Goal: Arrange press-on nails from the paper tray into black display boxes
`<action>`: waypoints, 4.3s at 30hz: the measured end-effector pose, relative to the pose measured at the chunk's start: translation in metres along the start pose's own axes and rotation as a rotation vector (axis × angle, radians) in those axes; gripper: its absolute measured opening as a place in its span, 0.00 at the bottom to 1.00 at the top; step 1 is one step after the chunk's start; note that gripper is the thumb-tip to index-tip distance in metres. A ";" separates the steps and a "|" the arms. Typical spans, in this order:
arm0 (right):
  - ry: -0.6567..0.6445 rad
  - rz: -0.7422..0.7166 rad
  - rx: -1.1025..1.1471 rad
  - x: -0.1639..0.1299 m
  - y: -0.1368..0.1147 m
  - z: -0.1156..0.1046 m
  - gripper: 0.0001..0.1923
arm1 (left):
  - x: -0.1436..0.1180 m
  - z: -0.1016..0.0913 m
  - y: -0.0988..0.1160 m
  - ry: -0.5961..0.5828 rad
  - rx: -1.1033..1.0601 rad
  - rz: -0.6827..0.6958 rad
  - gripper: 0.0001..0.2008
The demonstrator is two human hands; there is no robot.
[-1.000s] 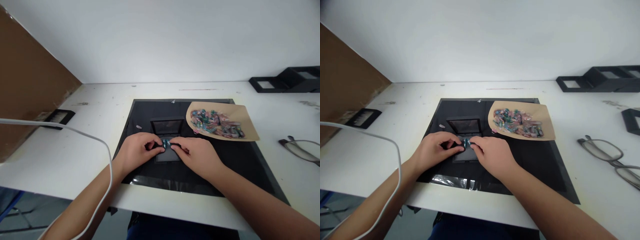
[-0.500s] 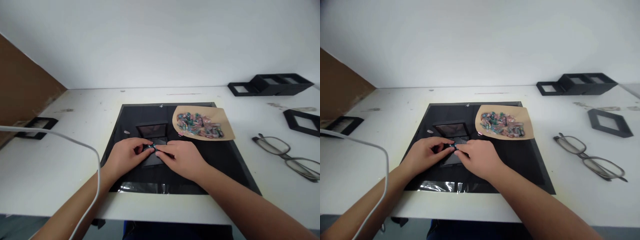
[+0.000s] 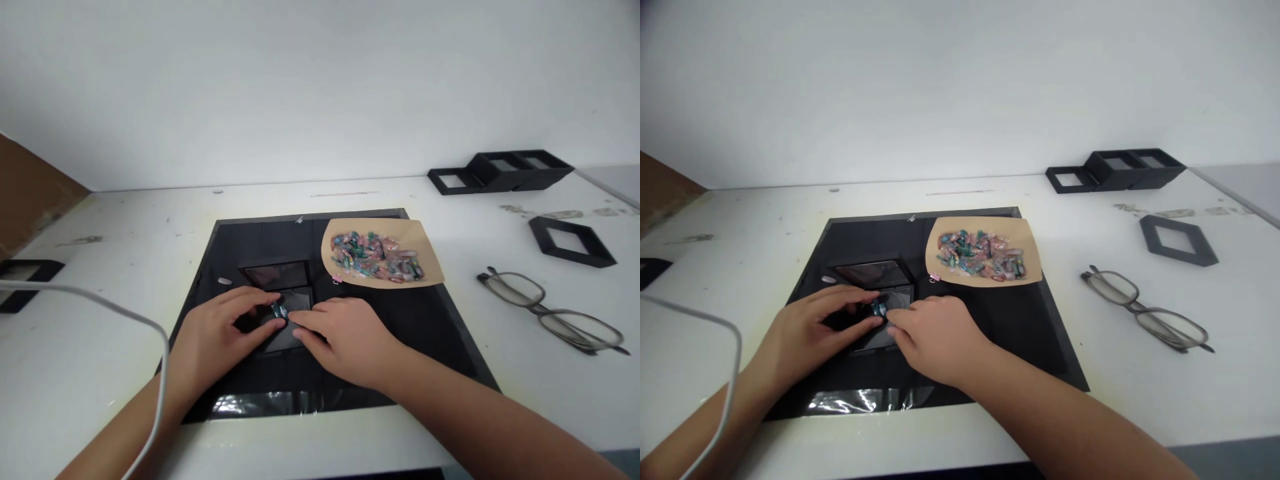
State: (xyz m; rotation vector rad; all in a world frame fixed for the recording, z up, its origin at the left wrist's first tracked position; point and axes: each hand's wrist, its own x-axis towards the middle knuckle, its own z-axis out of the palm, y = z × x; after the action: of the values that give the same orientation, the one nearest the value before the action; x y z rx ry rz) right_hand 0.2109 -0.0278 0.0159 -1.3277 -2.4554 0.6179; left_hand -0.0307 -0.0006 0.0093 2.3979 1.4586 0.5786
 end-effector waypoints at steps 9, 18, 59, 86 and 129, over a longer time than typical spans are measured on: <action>-0.010 0.017 -0.043 0.002 -0.004 0.000 0.15 | 0.003 0.005 -0.009 -0.001 -0.101 -0.001 0.17; 0.503 0.012 -0.064 -0.001 0.012 -0.034 0.15 | 0.005 0.002 -0.004 -0.092 -0.175 0.033 0.15; 0.324 0.322 -0.151 0.010 0.074 -0.040 0.16 | 0.000 -0.002 -0.009 -0.081 0.074 0.127 0.16; 0.245 0.266 -0.147 0.001 0.066 -0.049 0.07 | -0.001 -0.004 -0.008 -0.097 0.082 0.129 0.18; 0.690 0.056 0.749 -0.012 0.001 -0.039 0.06 | -0.006 -0.016 0.009 0.293 -0.201 -0.168 0.17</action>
State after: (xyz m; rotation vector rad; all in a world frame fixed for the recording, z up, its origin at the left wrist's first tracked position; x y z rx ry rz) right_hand 0.2347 -0.0285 0.0487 -1.0453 -1.4280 0.8090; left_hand -0.0335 -0.0102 0.0257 2.0786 1.6090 1.0156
